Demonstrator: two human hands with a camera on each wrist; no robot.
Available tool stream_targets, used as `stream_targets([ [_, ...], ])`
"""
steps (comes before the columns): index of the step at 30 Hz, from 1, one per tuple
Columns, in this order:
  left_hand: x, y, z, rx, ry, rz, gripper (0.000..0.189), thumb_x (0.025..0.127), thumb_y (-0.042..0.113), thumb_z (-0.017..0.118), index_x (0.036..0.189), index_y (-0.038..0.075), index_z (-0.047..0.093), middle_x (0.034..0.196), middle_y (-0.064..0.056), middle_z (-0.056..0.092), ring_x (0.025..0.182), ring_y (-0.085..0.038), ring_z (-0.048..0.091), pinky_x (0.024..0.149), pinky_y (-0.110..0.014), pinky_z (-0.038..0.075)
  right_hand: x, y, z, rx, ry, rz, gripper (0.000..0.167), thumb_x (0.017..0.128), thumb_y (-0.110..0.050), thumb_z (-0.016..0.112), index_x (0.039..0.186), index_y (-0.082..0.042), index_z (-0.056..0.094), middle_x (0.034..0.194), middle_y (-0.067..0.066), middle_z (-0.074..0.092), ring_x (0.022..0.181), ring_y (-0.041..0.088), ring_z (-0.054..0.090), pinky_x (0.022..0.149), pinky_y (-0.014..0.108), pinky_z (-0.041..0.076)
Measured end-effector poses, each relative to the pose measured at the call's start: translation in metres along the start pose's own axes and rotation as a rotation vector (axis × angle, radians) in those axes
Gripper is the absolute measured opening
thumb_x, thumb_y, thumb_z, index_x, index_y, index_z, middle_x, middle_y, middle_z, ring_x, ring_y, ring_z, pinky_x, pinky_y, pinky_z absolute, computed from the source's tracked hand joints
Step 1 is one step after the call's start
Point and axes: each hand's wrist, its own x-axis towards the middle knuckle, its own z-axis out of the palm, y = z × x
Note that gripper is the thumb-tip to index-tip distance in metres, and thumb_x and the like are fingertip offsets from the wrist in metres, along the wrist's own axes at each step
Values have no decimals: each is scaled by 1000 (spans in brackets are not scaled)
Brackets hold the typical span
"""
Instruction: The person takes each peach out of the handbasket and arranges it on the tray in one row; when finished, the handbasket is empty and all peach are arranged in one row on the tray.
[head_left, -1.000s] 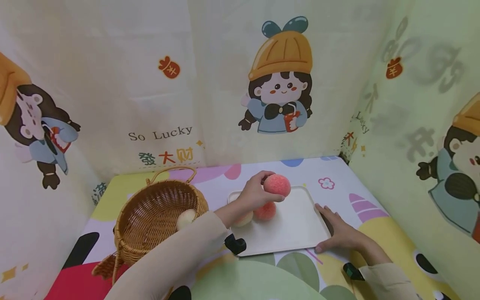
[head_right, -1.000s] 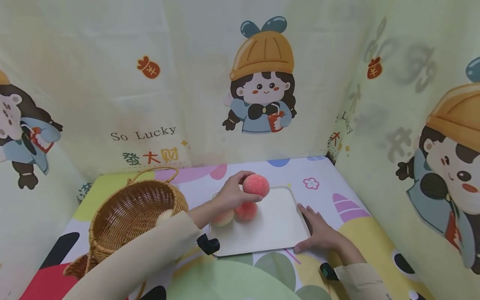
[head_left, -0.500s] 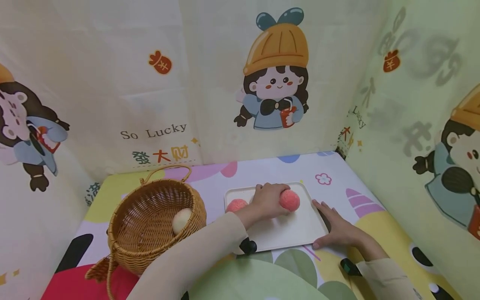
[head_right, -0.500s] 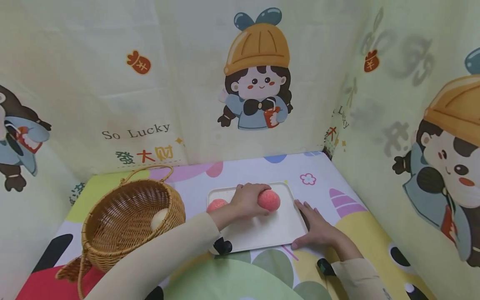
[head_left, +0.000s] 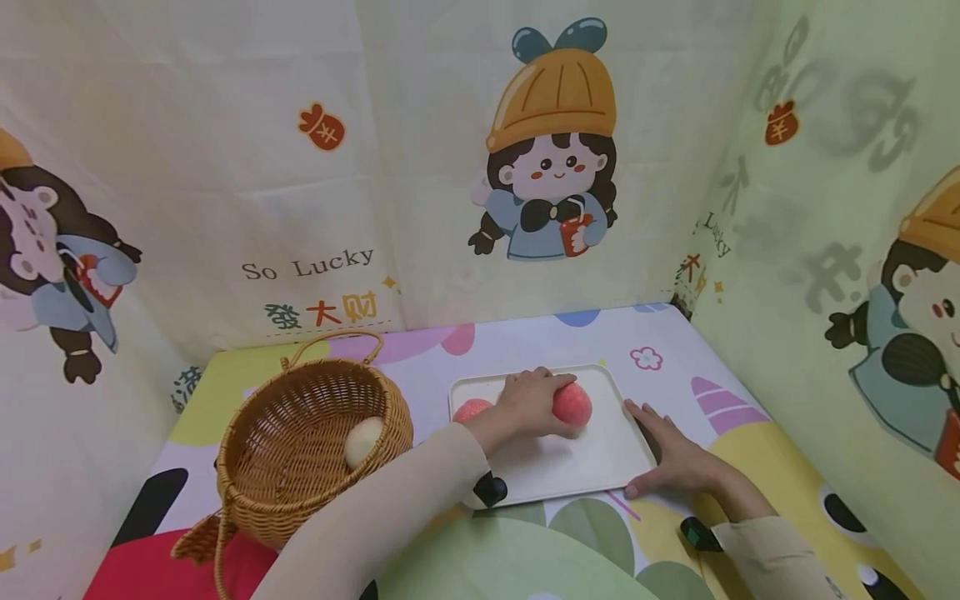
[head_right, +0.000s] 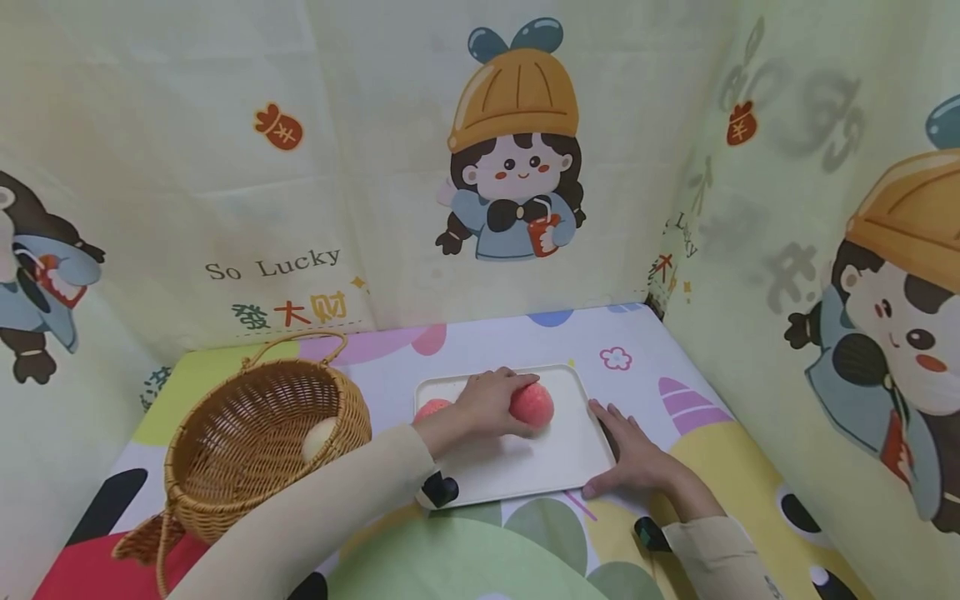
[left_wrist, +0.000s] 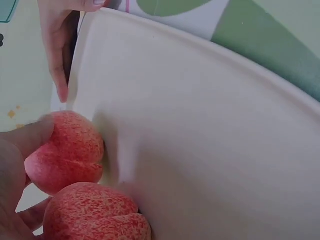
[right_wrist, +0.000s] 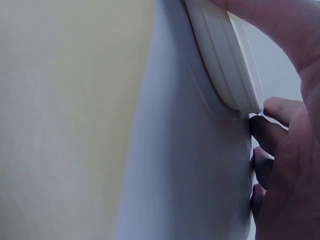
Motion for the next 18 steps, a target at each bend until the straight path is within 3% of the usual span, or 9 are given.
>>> stream_targets([
  [6,4,-3,1,-42,20,-13,65,88,47,74,148,32,53,129,4,63,118,-13,57,94,-39,40,0,0,-1,-9,3,5,128,63,-43,95,160,-5,20,158,40,8,140,67,1,105,79,6],
  [13,5,0,5,27,40,-50,70,87,58,70,150,30,51,127,2,65,118,-14,57,98,-43,40,1,0,0,2,-1,-4,128,63,-42,95,160,-4,20,157,41,9,139,68,1,105,79,6],
  [18,5,2,6,-44,95,-118,75,83,56,75,146,21,52,120,1,69,108,-14,63,97,-41,39,1,1,1,6,-1,2,129,63,-41,95,160,-3,20,158,41,9,140,67,0,105,79,5],
])
